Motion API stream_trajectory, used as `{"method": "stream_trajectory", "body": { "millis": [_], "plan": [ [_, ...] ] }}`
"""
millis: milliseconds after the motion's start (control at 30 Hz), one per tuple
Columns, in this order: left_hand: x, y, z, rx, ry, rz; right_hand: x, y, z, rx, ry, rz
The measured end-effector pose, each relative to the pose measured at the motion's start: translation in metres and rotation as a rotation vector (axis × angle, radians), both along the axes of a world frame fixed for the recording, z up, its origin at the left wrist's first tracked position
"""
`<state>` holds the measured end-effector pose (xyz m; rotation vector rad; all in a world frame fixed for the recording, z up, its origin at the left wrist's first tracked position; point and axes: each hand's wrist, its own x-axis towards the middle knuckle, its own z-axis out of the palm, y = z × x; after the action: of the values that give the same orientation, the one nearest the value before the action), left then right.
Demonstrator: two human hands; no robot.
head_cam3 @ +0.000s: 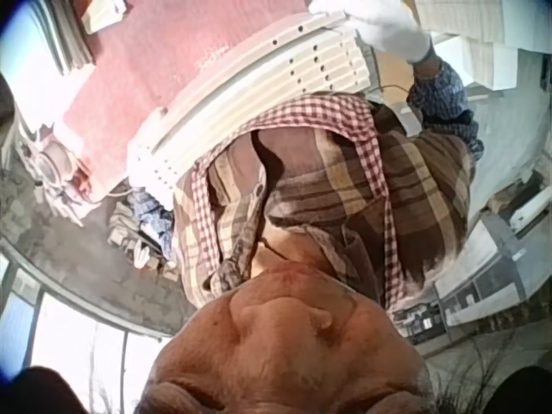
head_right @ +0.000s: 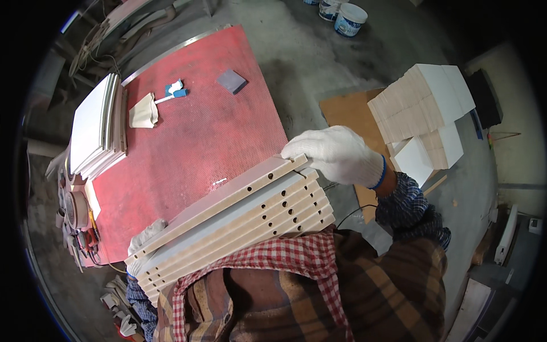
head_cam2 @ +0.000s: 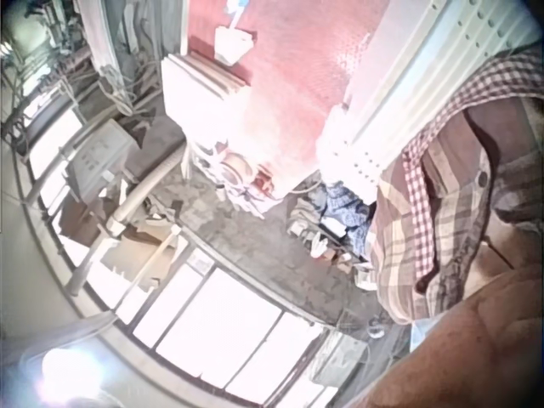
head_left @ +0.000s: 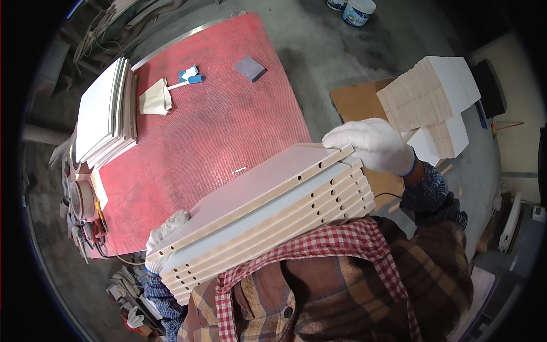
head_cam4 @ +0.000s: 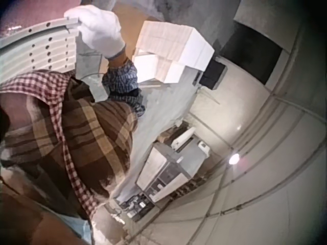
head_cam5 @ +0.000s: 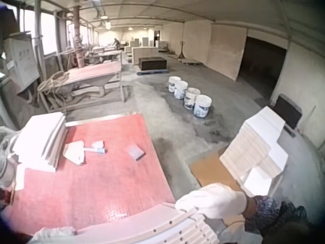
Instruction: The person is inspecting and cleaning white rectangular furniture panels by wiping them with a cloth.
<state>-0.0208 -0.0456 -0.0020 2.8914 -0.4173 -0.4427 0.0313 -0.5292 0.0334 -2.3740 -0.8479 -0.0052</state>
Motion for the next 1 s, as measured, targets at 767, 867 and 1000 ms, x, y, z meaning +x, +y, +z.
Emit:
{"method": "stream_trajectory", "body": {
  "millis": [767, 867, 1000],
  "plan": [
    [-0.011, 0.045, -0.262, -2.885, 1.817, -0.266, -0.003, 0.032, -0.174, 0.569, 0.493, -0.109],
    [-0.005, 0.065, -0.288, -2.898, 1.893, -0.290, -0.007, 0.035, -0.184, 0.664, 0.557, -0.191],
    [0.009, 0.073, -0.301, -2.954, 2.043, -0.313, -0.009, 0.038, -0.185, 0.842, 0.863, -0.415]
  ]
}}
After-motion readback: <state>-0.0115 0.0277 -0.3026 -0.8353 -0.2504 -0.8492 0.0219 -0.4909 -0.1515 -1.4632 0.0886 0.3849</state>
